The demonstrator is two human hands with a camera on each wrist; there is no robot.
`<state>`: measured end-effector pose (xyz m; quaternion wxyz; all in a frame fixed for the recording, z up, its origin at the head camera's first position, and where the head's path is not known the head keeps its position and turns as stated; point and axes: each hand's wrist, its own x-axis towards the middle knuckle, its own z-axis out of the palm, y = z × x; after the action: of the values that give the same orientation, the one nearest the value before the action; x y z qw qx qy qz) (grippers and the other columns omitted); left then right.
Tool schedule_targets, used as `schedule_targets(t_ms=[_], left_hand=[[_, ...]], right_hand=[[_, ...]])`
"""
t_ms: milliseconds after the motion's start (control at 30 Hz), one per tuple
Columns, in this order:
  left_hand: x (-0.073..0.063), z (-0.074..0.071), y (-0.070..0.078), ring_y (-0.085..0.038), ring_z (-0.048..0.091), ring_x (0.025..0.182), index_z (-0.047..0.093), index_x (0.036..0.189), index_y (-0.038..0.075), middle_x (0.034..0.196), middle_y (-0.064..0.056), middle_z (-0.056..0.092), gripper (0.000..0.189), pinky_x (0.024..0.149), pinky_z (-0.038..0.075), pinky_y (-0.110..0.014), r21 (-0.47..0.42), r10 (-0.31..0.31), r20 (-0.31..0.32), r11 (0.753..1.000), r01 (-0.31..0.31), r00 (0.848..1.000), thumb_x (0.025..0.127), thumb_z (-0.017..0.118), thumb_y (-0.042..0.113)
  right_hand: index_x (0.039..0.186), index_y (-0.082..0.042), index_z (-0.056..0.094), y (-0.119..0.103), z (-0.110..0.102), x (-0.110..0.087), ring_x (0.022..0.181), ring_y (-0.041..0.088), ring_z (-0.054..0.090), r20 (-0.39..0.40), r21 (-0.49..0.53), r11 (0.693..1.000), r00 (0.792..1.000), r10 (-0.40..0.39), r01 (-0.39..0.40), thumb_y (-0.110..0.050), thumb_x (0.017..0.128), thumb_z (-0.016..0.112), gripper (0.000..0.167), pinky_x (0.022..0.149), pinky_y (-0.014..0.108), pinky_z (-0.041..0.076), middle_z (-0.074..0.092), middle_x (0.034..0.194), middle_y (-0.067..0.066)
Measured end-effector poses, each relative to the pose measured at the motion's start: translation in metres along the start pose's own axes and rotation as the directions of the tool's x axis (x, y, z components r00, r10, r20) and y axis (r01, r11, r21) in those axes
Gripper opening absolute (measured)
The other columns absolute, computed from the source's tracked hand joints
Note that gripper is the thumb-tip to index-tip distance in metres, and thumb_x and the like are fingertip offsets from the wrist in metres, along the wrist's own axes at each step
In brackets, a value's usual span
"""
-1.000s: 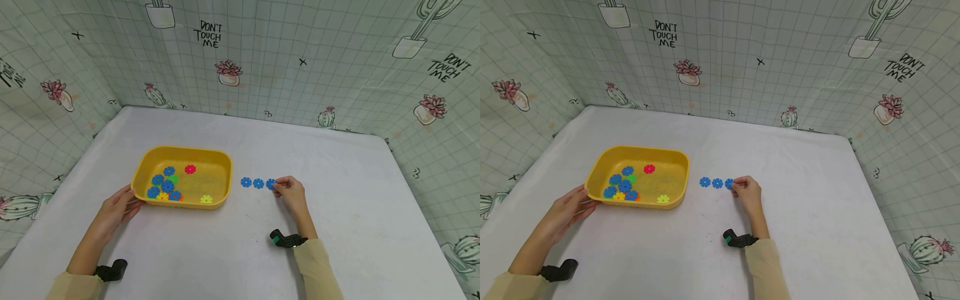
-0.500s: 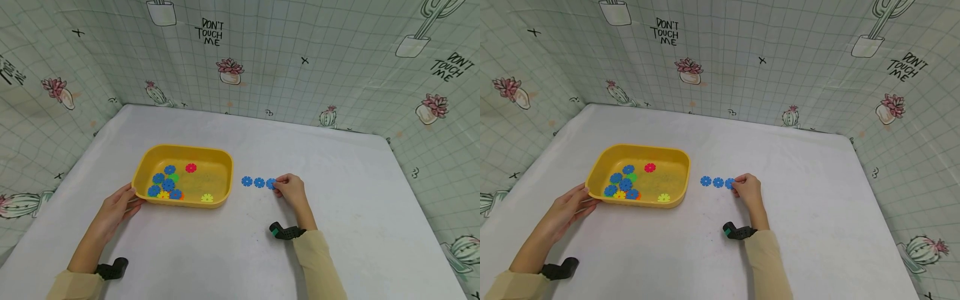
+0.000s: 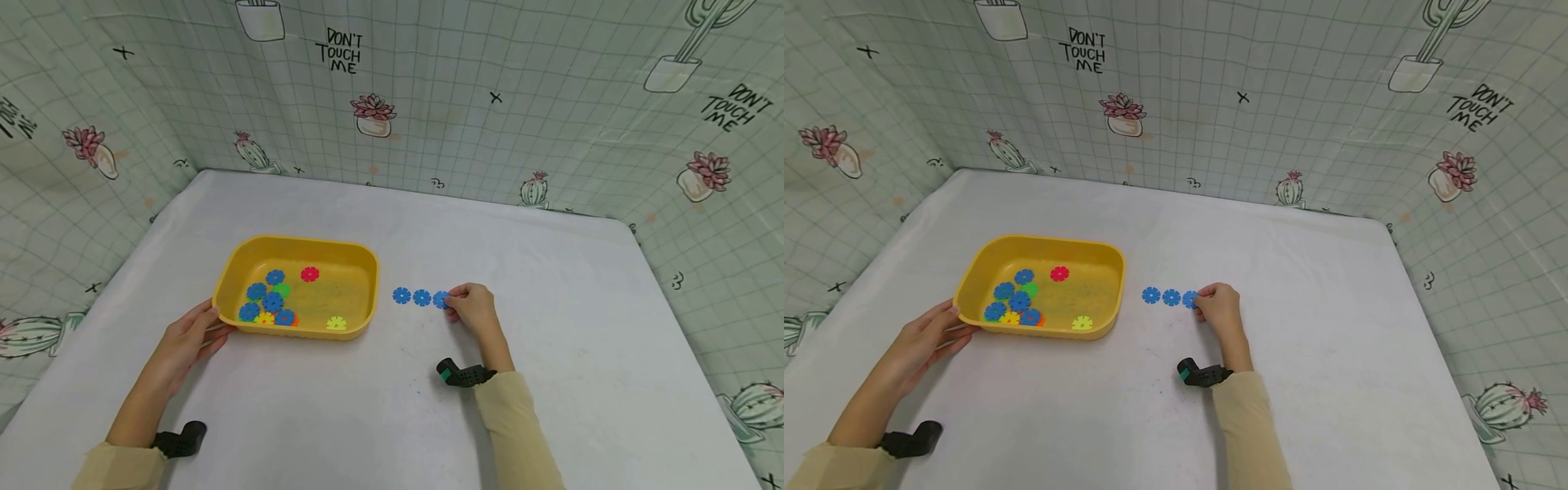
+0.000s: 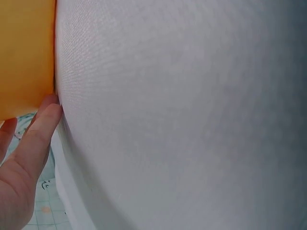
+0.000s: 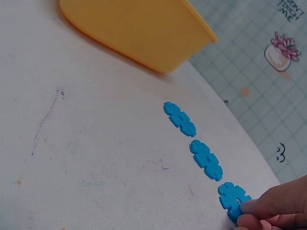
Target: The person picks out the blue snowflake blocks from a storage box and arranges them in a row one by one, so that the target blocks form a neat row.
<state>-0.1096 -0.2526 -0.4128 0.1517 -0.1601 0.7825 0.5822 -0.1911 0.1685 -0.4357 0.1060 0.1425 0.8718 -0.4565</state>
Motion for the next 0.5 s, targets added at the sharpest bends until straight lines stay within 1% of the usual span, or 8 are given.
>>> schedule_targets(t_ms=[67,167,367,433,500], left_hand=[[0.0000,-0.0004,-0.0001,0.013,0.056,0.083,0.013,0.149,0.003,0.136,-0.025,0.044,0.067,0.079,0.053,-0.014,0.000,0.003,0.001,1.000,-0.003,1.000,0.099,0.032,0.043],[-0.0003,-0.0012,-0.0004,0.013,0.056,0.083,0.013,0.149,0.002,0.130,-0.018,0.051,0.067,0.079,0.053,-0.014,0.001,0.012,0.004,1.000,-0.012,1.000,0.099,0.032,0.043],[-0.0005,-0.0024,-0.0009,0.013,0.057,0.083,0.013,0.149,0.002,0.118,-0.004,0.056,0.067,0.079,0.053,-0.013,-0.020,0.022,0.011,1.000,-0.022,1.000,0.099,0.034,0.042],[-0.0006,-0.0027,-0.0009,0.013,0.057,0.084,0.012,0.149,0.002,0.117,-0.002,0.055,0.067,0.079,0.053,-0.013,-0.027,0.023,0.014,0.999,-0.023,1.000,0.099,0.034,0.042],[-0.0007,-0.0024,-0.0008,0.013,0.056,0.084,0.012,0.149,0.002,0.120,-0.007,0.055,0.068,0.079,0.053,-0.013,-0.024,0.021,0.013,0.999,-0.021,1.000,0.099,0.034,0.042]], right_hand=[[0.097,0.006,0.062,-0.0004,-0.0008,0.0000,0.051,0.007,0.056,0.002,-0.007,1.000,1.000,-0.003,0.003,-0.007,0.087,0.061,0.017,0.053,0.019,0.051,0.064,0.072,0.008],[0.097,0.006,0.062,-0.0006,-0.0014,0.0002,0.051,0.007,0.056,0.009,-0.011,1.000,1.000,-0.006,0.006,-0.007,0.087,0.061,0.016,0.053,0.019,0.051,0.064,0.072,0.009],[0.096,0.005,0.062,-0.0025,-0.0019,0.0003,0.050,0.008,0.056,0.032,-0.028,1.000,0.999,0.011,-0.011,-0.007,0.087,0.060,0.016,0.051,0.020,0.051,0.063,0.070,0.008],[0.096,0.005,0.062,-0.0035,-0.0023,0.0010,0.051,0.009,0.056,0.043,-0.038,0.999,0.999,0.023,-0.021,-0.007,0.087,0.059,0.015,0.052,0.020,0.051,0.062,0.070,0.007],[0.096,0.005,0.061,-0.0044,-0.0028,0.0020,0.051,0.009,0.055,0.058,-0.052,0.998,0.998,0.032,-0.029,-0.007,0.088,0.059,0.014,0.052,0.019,0.051,0.061,0.070,0.007]])
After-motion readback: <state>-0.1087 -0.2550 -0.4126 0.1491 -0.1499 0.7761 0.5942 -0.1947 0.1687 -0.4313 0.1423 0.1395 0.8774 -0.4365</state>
